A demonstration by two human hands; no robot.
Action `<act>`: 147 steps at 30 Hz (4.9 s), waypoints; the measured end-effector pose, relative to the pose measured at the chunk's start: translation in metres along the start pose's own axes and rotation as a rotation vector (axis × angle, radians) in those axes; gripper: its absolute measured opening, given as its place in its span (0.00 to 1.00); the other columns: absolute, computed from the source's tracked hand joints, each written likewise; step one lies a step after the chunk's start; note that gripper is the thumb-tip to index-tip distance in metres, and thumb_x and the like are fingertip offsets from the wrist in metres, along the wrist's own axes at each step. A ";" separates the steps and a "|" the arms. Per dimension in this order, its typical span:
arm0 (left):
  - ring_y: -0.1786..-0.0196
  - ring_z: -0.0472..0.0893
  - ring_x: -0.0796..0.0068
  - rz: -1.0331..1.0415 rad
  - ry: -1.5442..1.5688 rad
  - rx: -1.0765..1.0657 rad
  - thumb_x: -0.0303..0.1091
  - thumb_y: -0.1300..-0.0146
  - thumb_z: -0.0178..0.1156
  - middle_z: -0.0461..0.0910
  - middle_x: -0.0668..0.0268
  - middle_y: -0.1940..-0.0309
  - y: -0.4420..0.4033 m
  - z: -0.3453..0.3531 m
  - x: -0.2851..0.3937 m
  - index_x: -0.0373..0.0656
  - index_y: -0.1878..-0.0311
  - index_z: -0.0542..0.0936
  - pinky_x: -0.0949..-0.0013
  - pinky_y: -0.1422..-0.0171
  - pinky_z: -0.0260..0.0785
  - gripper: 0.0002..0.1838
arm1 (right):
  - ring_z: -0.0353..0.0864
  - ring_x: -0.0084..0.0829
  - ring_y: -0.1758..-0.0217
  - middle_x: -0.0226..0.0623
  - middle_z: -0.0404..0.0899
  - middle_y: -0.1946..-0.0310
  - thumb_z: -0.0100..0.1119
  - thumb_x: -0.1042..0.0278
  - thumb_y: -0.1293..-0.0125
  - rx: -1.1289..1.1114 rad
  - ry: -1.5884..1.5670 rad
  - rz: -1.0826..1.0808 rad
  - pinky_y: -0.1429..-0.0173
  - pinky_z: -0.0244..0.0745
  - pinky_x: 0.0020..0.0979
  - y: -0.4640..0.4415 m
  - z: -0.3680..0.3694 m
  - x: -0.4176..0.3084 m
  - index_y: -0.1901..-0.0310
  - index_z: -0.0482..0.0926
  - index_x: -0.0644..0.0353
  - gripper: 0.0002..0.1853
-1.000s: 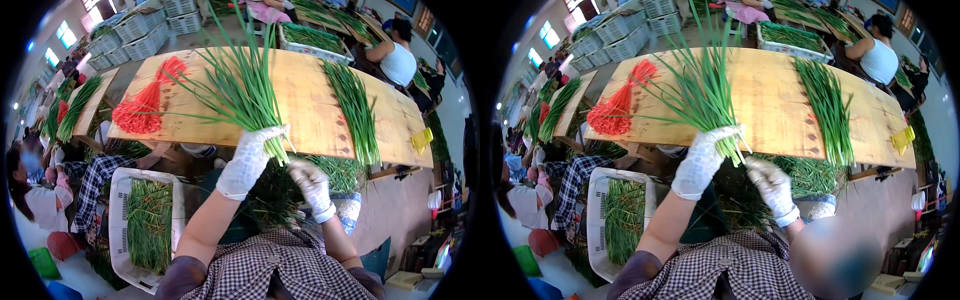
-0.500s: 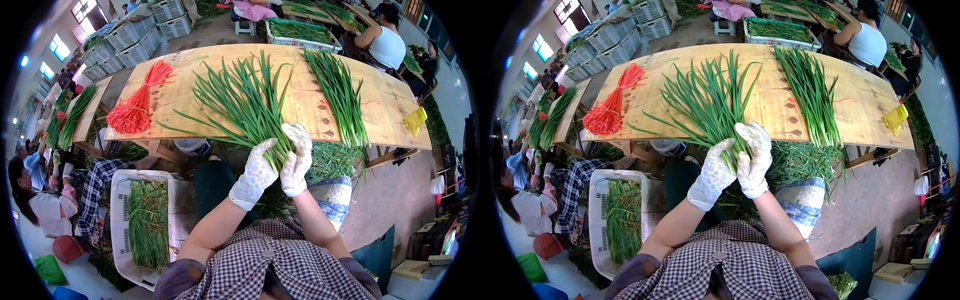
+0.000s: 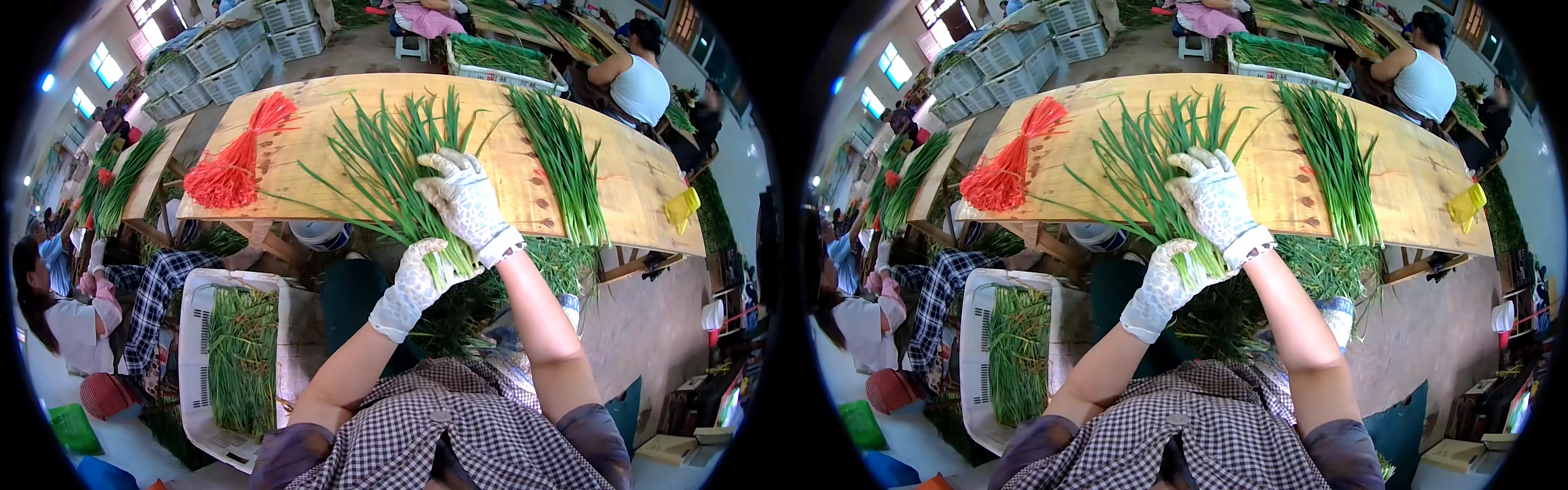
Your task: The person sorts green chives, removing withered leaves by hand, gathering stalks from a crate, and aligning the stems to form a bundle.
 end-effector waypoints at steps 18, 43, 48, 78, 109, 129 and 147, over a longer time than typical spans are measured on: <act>0.36 0.66 0.36 0.028 -0.094 -0.067 0.27 0.44 0.51 0.67 0.41 0.39 0.007 -0.003 0.008 0.27 0.35 0.60 0.38 0.30 0.57 0.32 | 0.66 0.37 0.34 0.29 0.76 0.49 0.53 0.71 0.39 -0.396 0.333 -0.267 0.27 0.54 0.45 -0.004 0.020 -0.016 0.64 0.82 0.57 0.08; 0.44 0.74 0.39 -0.019 -0.237 0.176 0.40 0.34 0.56 0.74 0.47 0.45 -0.005 -0.009 0.019 0.39 0.39 0.69 0.39 0.40 0.68 0.24 | 0.84 0.38 0.66 0.38 0.84 0.70 0.59 0.56 0.36 -0.361 -0.495 0.629 0.59 0.78 0.34 0.150 -0.064 0.001 0.59 0.83 0.61 0.16; 0.64 0.81 0.62 -0.121 -0.391 0.166 0.30 0.36 0.57 0.78 0.60 0.67 -0.029 -0.030 0.014 0.36 0.46 0.75 0.53 0.52 0.78 0.16 | 0.85 0.41 0.63 0.49 0.83 0.66 0.53 0.48 0.32 -0.122 -0.238 0.727 0.58 0.78 0.36 0.127 -0.044 0.027 0.55 0.82 0.62 0.22; 0.67 0.82 0.64 -0.026 -0.189 0.000 0.27 0.40 0.53 0.81 0.55 0.65 -0.051 0.015 -0.033 0.30 0.58 0.77 0.63 0.58 0.80 0.11 | 0.72 0.33 0.41 0.49 0.70 0.40 0.70 0.58 0.43 0.065 -0.700 0.814 0.39 0.69 0.29 0.118 -0.022 0.039 0.32 0.57 0.70 0.44; 0.57 0.78 0.81 1.125 -1.267 0.445 0.20 0.40 0.61 0.79 0.66 0.58 0.165 0.091 0.128 0.36 0.48 0.75 0.77 0.50 0.73 0.16 | 0.73 0.20 0.70 0.27 0.76 0.69 0.77 0.72 0.61 -0.316 -1.158 1.098 0.67 0.69 0.21 0.213 -0.136 -0.021 0.44 0.74 0.68 0.37; 0.46 0.75 0.65 1.490 -2.153 0.407 0.23 0.48 0.66 0.77 0.59 0.51 0.144 0.162 0.074 0.42 0.52 0.81 0.65 0.42 0.68 0.18 | 0.77 0.27 0.58 0.33 0.82 0.59 0.75 0.69 0.51 -0.391 -0.950 0.744 0.49 0.72 0.28 0.239 -0.107 -0.015 0.48 0.77 0.60 0.27; 0.65 0.77 0.80 0.992 -1.476 0.574 0.34 0.39 0.64 0.82 0.68 0.70 0.107 0.110 0.154 0.40 0.65 0.85 0.76 0.56 0.69 0.07 | 0.78 0.23 0.54 0.30 0.82 0.55 0.77 0.69 0.55 -0.602 -0.850 0.784 0.45 0.73 0.29 0.280 -0.123 0.007 0.46 0.76 0.61 0.32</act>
Point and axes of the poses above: each hand's wrist, its own y-axis away from the middle knuckle, its own z-axis out of the palm, x = y × z, the point moved 7 cm from there along -y, towards the middle knuckle
